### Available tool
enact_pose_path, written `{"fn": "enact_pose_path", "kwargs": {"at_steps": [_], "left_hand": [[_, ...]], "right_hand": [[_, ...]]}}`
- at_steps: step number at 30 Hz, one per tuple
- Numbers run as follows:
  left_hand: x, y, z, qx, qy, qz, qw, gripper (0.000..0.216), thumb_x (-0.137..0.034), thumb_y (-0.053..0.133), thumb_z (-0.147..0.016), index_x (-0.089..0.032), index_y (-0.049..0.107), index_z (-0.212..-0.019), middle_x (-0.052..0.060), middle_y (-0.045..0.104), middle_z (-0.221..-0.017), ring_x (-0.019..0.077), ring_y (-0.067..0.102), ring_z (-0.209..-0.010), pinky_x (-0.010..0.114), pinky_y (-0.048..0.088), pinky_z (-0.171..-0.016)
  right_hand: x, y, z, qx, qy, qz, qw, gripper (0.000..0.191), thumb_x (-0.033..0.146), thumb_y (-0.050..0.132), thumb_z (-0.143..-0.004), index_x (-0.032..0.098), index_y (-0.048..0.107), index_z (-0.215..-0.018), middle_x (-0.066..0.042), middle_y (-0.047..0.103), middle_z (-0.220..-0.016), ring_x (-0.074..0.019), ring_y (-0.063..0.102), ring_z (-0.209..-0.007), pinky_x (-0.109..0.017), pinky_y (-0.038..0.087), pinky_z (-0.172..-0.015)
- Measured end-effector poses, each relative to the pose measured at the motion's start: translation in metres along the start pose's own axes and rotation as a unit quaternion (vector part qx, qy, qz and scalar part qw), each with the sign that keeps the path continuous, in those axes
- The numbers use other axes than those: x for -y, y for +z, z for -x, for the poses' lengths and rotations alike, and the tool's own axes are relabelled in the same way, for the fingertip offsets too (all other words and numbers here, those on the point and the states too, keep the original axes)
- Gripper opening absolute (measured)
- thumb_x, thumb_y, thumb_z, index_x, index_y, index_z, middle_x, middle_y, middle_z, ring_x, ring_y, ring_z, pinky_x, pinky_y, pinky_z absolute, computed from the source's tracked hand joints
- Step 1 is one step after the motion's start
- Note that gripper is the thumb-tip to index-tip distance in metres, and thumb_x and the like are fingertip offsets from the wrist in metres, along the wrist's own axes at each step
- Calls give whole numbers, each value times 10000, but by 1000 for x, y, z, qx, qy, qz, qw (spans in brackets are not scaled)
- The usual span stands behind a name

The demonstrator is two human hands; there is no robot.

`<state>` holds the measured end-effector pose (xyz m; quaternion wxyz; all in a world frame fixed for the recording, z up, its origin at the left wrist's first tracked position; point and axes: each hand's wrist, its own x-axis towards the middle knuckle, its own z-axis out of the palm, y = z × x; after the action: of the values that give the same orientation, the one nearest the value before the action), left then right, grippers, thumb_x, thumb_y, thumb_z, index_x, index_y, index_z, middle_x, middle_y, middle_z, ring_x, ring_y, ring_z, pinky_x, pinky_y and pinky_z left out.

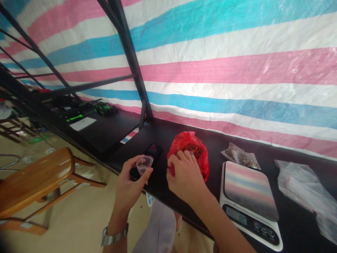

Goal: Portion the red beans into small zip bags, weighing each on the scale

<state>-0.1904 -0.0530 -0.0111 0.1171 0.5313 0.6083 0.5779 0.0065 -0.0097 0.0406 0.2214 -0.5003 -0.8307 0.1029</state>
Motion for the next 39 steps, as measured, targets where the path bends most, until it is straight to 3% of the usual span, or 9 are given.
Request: {"fn": "enact_pose_path", "kwargs": {"at_steps": [4, 8, 12, 15, 19, 24, 28, 34, 39], "left_hand": [[-12, 9, 1, 66, 69, -15, 995, 352, -293, 871, -824, -289, 763, -1158, 56, 746, -1170, 265, 671, -1127, 417, 548, -1020], [-21, 22, 5, 123, 86, -7, 989, 351, -230, 843, -836, -298, 753, -1169, 48, 747, -1156, 255, 656, -1147, 401, 557, -1021], [-25, 31, 6, 139, 66, 7, 988, 352, -228, 835, -829, -287, 757, -1167, 56, 751, -1160, 260, 656, -1153, 408, 557, -1024], [-27, 34, 5, 137, 42, 16, 990, 330, -245, 832, -824, -274, 768, -1147, 59, 758, -1146, 261, 668, -1130, 413, 549, -1018], [-32, 37, 5, 144, -23, 42, 988, 336, -284, 829, -827, -261, 769, -1157, 47, 766, -1062, 239, 696, -995, 398, 555, -960], [-40, 40, 8, 208, -106, 100, 967, 319, -334, 830, -824, -241, 762, -1121, 53, 802, -1068, 240, 735, -972, 366, 571, -907], [-48, 34, 10, 279, -142, 130, 941, 256, -323, 837, -813, -245, 768, -1047, 41, 789, -986, 221, 723, -895, 320, 565, -810], [-61, 24, 13, 412, -174, 184, 875, 197, -281, 834, -820, -235, 742, -989, 31, 762, -918, 180, 686, -773, 276, 530, -678], [-60, 24, 13, 429, -176, 185, 866, 251, -299, 838, -834, -229, 731, -1050, 49, 760, -995, 180, 685, -814, 255, 505, -638]], "right_hand": [[-2, -28, 1, -61, -16, -49, 997, 102, 146, 682, -880, 247, 670, -883, -45, 708, -1011, -273, 592, -1023, -418, 419, -962], [3, -33, 3, -41, -32, -68, 996, 132, 134, 683, -908, 258, 721, -928, -45, 713, -1026, -267, 609, -1038, -419, 433, -977], [-7, -31, 0, -45, -23, -99, 994, 147, 173, 677, -970, 279, 776, -999, -43, 732, -1071, -251, 647, -1054, -409, 454, -996], [-29, -35, -8, -54, 36, -119, 991, 186, 139, 649, -973, 255, 789, -1012, -38, 764, -1060, -214, 692, -973, -353, 488, -920], [-54, -28, -19, 28, 110, 34, 993, 226, 182, 611, -1019, 215, 809, -1122, -116, 786, -1155, -285, 709, -1069, -400, 492, -926], [-52, -5, -24, 54, 116, 115, 985, 309, 332, 613, -1055, 176, 773, -1268, -181, 742, -1259, -356, 649, -1245, -444, 499, -1006], [-55, -7, -23, 58, 100, 100, 988, 375, 234, 604, -1028, 217, 736, -1379, -168, 721, -1305, -342, 655, -1243, -438, 502, -1029], [-68, -17, -18, 72, 67, 76, 992, 471, 101, 601, -944, 211, 751, -1376, -157, 706, -1349, -316, 657, -1245, -420, 486, -1087], [-67, -9, -17, 84, 48, -3, 995, 513, 47, 572, -923, 189, 760, -1379, -144, 707, -1324, -253, 701, -1194, -335, 506, -1059]]}}
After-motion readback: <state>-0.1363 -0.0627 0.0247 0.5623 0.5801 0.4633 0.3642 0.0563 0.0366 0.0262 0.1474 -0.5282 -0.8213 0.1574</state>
